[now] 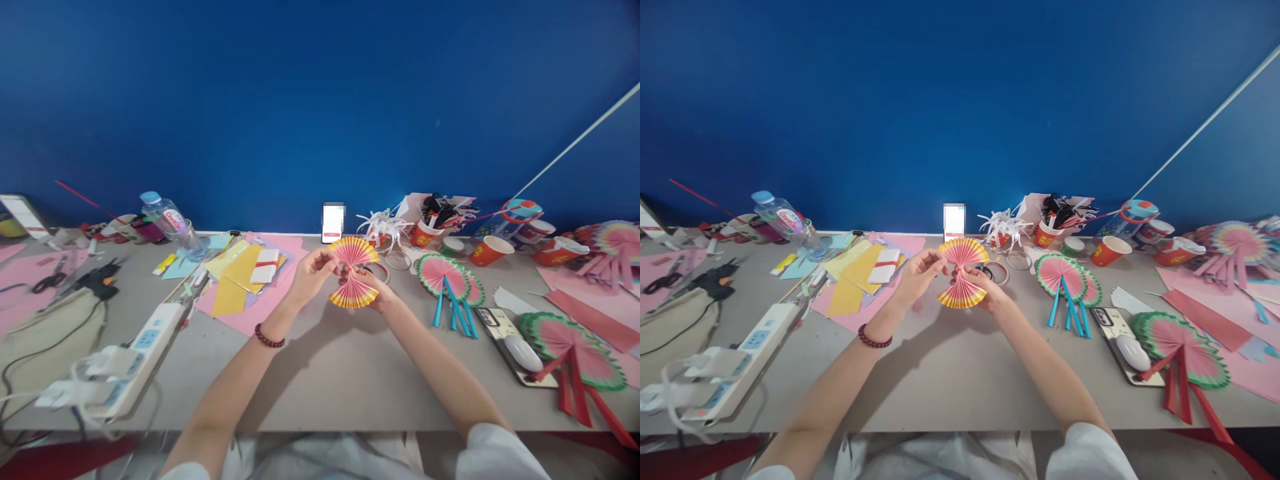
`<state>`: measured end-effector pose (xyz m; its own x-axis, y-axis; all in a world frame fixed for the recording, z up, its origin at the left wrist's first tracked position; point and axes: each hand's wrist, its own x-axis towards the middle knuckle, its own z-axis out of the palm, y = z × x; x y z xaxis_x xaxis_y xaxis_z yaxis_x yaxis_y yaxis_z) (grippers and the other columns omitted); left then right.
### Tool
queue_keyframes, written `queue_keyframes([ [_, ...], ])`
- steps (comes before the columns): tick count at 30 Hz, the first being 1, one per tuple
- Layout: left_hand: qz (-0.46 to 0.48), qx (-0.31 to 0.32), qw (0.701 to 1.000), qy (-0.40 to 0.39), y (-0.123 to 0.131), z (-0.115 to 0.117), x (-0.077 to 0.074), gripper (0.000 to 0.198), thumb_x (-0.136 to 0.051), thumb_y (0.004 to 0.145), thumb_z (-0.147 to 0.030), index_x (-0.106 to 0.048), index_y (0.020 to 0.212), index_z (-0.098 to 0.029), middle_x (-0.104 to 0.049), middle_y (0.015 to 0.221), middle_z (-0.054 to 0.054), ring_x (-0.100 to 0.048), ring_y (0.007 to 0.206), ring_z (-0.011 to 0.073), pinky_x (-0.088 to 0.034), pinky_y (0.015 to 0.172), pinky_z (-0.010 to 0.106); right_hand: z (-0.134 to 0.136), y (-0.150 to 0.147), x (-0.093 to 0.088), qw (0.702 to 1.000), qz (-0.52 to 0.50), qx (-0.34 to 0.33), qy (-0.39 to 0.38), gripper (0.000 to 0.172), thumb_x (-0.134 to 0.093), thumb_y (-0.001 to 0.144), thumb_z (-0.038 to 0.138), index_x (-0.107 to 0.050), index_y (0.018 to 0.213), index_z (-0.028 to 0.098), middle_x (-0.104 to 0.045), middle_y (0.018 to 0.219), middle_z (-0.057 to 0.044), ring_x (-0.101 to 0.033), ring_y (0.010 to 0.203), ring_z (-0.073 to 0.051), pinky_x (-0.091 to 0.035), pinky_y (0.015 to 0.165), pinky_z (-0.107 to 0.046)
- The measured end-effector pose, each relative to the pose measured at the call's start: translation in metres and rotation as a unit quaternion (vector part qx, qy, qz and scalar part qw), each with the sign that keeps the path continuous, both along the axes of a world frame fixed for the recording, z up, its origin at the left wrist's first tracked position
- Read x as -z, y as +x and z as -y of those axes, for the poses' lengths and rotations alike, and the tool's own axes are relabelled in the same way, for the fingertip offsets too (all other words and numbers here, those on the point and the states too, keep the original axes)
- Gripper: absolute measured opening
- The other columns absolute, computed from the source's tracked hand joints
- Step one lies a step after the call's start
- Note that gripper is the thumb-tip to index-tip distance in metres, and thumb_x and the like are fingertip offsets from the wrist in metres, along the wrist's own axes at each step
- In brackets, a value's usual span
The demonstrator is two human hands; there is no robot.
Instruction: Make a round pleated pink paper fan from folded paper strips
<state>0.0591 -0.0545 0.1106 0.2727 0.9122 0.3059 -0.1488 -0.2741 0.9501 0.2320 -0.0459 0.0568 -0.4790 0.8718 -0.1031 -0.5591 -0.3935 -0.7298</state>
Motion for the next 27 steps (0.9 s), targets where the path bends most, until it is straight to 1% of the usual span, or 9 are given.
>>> queue_keyframes([
  [2, -0.055, -0.029, 0.997, 0.038, -0.005, -0.0006, -0.0044, 0.014, -0.058, 0.082, -0.03, -0.061, 0.09, -0.018, -0.065, 0.085, 0.004, -0.06, 0.073, 0.0118, -0.05, 0.067, 0.025, 0.0002, -0.0002, 0.0004, 1.0, -0.001, -0.003, 0.006, 0.024, -0.079, 0.064, 0.029, -0.065, 0.08, 0.019, -0.065, 0.077, 0.001, -0.062, 0.072, -0.011, -0.048, 0.07, -0.023],
  [4, -0.123, -0.038, 0.987, 0.098, -0.0079, -0.0002, -0.0074, 0.014, -0.06, 0.081, -0.027, -0.065, 0.092, -0.019, -0.066, 0.09, 0.005, -0.06, 0.075, 0.0122, -0.049, 0.067, 0.025, 0.0013, -0.0007, -0.0007, 1.0, 0.011, 0.001, 0.006, 0.024, -0.08, 0.064, 0.03, -0.065, 0.079, 0.019, -0.066, 0.076, 0.001, -0.062, 0.072, -0.012, -0.049, 0.069, -0.024],
  [6, -0.169, -0.042, 0.972, 0.155, -0.0082, 0.0008, -0.0082, 0.015, -0.062, 0.08, -0.025, -0.068, 0.093, -0.021, -0.067, 0.092, 0.005, -0.059, 0.074, 0.0122, -0.049, 0.067, 0.026, 0.0028, -0.0013, -0.0026, 1.0, 0.031, 0.007, -0.003, 0.025, -0.08, 0.062, 0.031, -0.066, 0.079, 0.019, -0.067, 0.076, 0.0, -0.063, 0.07, -0.012, -0.049, 0.067, -0.024],
  [8, -0.189, -0.048, 0.962, 0.192, -0.0065, 0.002, -0.0068, 0.014, -0.062, 0.08, -0.024, -0.069, 0.092, -0.022, -0.066, 0.091, 0.004, -0.059, 0.074, 0.0124, -0.05, 0.068, 0.026, 0.0041, -0.0019, -0.0045, 0.999, 0.045, 0.007, -0.01, 0.026, -0.081, 0.061, 0.031, -0.066, 0.079, 0.019, -0.067, 0.075, 0.0, -0.063, 0.068, -0.013, -0.049, 0.066, -0.024],
  [12, -0.204, -0.061, 0.949, 0.233, -0.0028, 0.0035, -0.0021, 0.01, -0.062, 0.081, -0.021, -0.07, 0.086, -0.023, -0.066, 0.086, 0.003, -0.06, 0.08, 0.0136, -0.049, 0.07, 0.026, 0.005, -0.0026, -0.0052, 0.999, 0.051, 0.001, -0.005, 0.028, -0.082, 0.061, 0.033, -0.067, 0.079, 0.018, -0.068, 0.074, 0.0, -0.064, 0.066, -0.012, -0.05, 0.067, -0.025],
  [15, -0.216, -0.073, 0.942, 0.248, -0.0026, 0.0035, -0.0007, 0.009, -0.059, 0.082, -0.021, -0.069, 0.084, -0.022, -0.066, 0.085, 0.002, -0.06, 0.079, 0.0132, -0.048, 0.068, 0.025, 0.0046, -0.0027, -0.0034, 0.999, 0.046, -0.002, 0.004, 0.028, -0.081, 0.062, 0.033, -0.067, 0.08, 0.017, -0.068, 0.073, 0.0, -0.064, 0.066, -0.012, -0.049, 0.067, -0.024],
  [20, -0.241, -0.072, 0.936, 0.245, -0.0052, 0.0019, -0.0009, 0.011, -0.055, 0.085, -0.023, -0.065, 0.082, -0.02, -0.067, 0.084, 0.003, -0.06, 0.077, 0.0136, -0.047, 0.066, 0.025, 0.0035, -0.003, -0.0004, 0.999, 0.04, 0.0, 0.017, 0.023, -0.078, 0.067, 0.031, -0.066, 0.082, 0.017, -0.068, 0.076, 0.0, -0.064, 0.069, -0.011, -0.049, 0.068, -0.023],
  [24, -0.25, -0.059, 0.936, 0.241, -0.0081, -0.0006, -0.001, 0.01, -0.054, 0.086, -0.023, -0.063, 0.082, -0.02, -0.066, 0.083, 0.002, -0.058, 0.073, 0.0127, -0.045, 0.064, 0.025, 0.0035, -0.0044, 0.0005, 0.999, 0.027, 0.02, 0.013, 0.02, -0.077, 0.068, 0.029, -0.065, 0.08, 0.019, -0.067, 0.073, 0.002, -0.064, 0.068, -0.01, -0.049, 0.068, -0.023],
  [27, -0.257, -0.049, 0.936, 0.234, -0.0099, -0.0018, -0.0013, 0.009, -0.054, 0.085, -0.024, -0.062, 0.083, -0.02, -0.066, 0.085, 0.002, -0.058, 0.075, 0.0129, -0.045, 0.062, 0.024, 0.0037, -0.0052, 0.0008, 1.0, 0.013, 0.026, 0.004, 0.021, -0.078, 0.067, 0.028, -0.063, 0.079, 0.02, -0.067, 0.076, 0.003, -0.064, 0.07, -0.01, -0.05, 0.069, -0.023],
])
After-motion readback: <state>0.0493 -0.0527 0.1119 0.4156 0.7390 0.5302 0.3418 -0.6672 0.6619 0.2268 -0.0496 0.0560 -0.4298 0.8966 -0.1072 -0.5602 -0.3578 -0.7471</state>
